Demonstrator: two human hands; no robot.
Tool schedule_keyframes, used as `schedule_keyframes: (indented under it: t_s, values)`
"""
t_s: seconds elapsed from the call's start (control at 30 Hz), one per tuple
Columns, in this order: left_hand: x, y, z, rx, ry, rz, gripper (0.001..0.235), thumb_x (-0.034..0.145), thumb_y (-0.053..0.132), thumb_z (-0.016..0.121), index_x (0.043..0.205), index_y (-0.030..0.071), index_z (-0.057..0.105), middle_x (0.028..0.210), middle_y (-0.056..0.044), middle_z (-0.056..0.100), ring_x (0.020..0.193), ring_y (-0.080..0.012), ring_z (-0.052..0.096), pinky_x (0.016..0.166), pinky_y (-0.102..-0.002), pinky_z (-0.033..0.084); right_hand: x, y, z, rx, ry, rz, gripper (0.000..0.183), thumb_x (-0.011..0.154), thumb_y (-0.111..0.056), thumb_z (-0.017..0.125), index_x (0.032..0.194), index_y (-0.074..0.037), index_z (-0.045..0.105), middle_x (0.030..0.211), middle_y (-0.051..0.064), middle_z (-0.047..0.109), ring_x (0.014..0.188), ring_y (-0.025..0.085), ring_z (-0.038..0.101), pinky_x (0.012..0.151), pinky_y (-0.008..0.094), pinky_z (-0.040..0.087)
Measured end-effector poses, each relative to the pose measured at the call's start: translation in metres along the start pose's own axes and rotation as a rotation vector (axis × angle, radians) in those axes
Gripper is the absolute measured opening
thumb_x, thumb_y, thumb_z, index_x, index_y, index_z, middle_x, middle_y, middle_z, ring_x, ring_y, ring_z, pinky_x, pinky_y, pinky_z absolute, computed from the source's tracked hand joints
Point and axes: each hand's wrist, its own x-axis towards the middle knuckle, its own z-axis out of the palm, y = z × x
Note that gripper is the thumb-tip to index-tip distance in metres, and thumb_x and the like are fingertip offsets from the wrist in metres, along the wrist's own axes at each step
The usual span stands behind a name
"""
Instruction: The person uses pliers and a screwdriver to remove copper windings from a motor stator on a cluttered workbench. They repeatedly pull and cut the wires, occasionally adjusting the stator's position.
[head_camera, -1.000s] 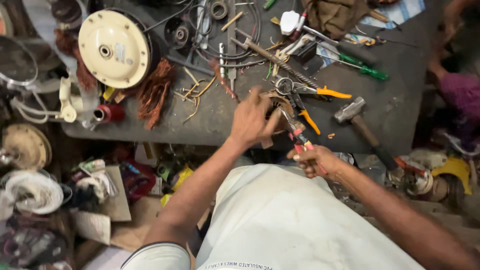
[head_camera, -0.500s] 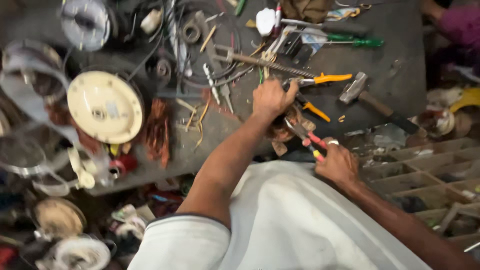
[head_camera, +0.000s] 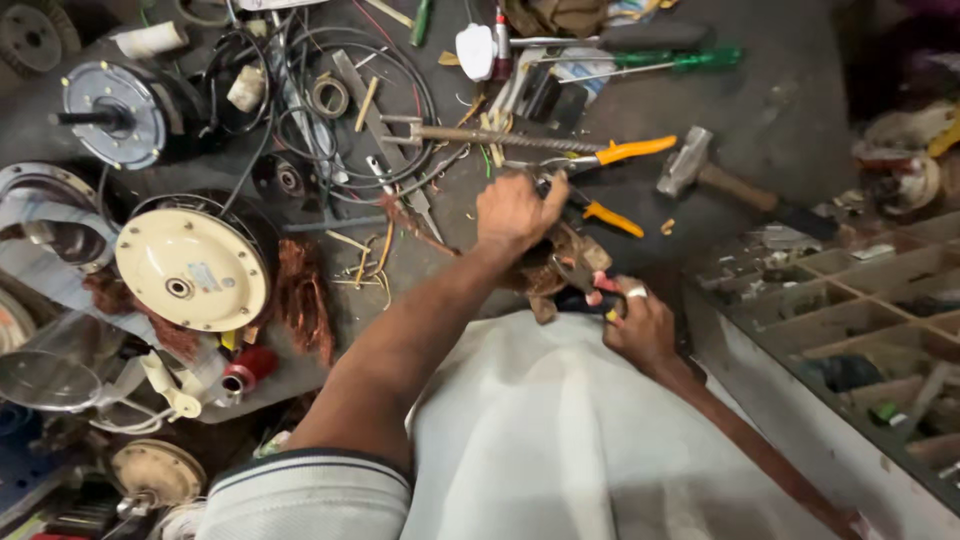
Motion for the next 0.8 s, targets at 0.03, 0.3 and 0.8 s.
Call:
schedule_keyframes:
  t_s: [0.03, 0.3, 0.8]
  values:
    - [-0.016, -0.001, -0.002, 0.049, -0.055, 0.127, 0.037, 0.101, 0.034, 0.049, 0.122, 0.01, 0.069, 0.09, -0.029, 0.069, 0.084, -0.0504, 0.068, 0.066, -0.061, 0.052, -0.015, -0.003, 0.0, -0.02, 0.02, -0.076, 0.037, 0.085, -0.001, 0.065, 0.121, -0.002, 0.06, 0.107, 0.017, 0.073, 0.095, 0.042, 0.069, 0.082, 0.049, 0.056]
    - [-0.01, 0.005, -0.021, -0.05, -0.029, -0.327, 0.069, 0.093, 0.072, 0.049, 0.11, 0.008, 0.071, 0.106, -0.026, 0.072, 0.102, -0.045, 0.069, 0.088, -0.057, 0.053, -0.013, -0.015, -0.019, -0.073, -0.097, -0.006, 0.034, 0.077, -0.016, 0.079, 0.101, -0.001, 0.06, 0.099, 0.023, 0.059, 0.087, 0.043, 0.062, 0.073, 0.049, 0.051]
    - [-0.134, 0.053, -0.055, 0.04, 0.114, -0.042, 0.052, 0.061, 0.031, 0.086, 0.109, 0.018, 0.069, 0.147, -0.02, 0.042, 0.142, -0.0379, 0.037, 0.117, -0.067, 0.017, 0.08, 0.051, -0.055, 1.195, -1.333, 0.65, 0.04, 0.101, -0.029, 0.063, 0.122, 0.003, 0.056, 0.121, 0.022, 0.069, 0.112, 0.03, 0.068, 0.093, 0.052, 0.056]
